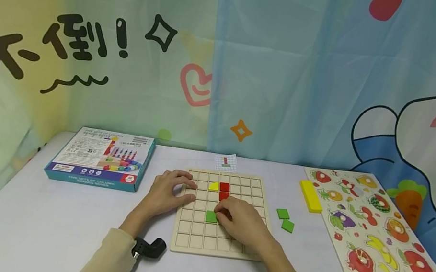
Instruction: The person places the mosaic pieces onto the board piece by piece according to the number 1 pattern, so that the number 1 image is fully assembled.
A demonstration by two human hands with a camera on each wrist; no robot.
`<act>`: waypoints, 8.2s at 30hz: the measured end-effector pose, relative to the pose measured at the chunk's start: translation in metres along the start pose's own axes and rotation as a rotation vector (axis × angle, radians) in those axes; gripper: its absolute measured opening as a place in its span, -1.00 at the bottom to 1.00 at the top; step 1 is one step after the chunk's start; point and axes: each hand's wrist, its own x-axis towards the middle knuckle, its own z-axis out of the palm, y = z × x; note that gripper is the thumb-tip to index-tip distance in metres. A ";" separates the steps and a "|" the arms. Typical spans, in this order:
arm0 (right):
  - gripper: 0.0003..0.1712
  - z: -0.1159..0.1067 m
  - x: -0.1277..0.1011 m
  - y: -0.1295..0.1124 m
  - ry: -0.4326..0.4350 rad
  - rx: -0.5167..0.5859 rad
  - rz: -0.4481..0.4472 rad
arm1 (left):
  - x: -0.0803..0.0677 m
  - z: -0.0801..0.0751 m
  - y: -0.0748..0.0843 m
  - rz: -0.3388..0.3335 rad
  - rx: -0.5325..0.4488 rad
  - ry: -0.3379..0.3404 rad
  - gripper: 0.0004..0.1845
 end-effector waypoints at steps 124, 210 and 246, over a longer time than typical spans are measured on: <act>-0.77 -0.062 -0.016 0.092 -0.042 0.082 0.273 | -0.001 0.002 0.002 -0.009 0.000 0.012 -0.75; -0.93 -0.019 -0.003 0.033 -0.131 0.066 -0.217 | 0.001 0.001 0.001 0.009 0.010 0.000 -0.74; -0.95 -0.015 -0.004 0.028 -0.131 0.055 -0.213 | 0.000 0.000 0.002 -0.006 0.005 -0.004 -0.75</act>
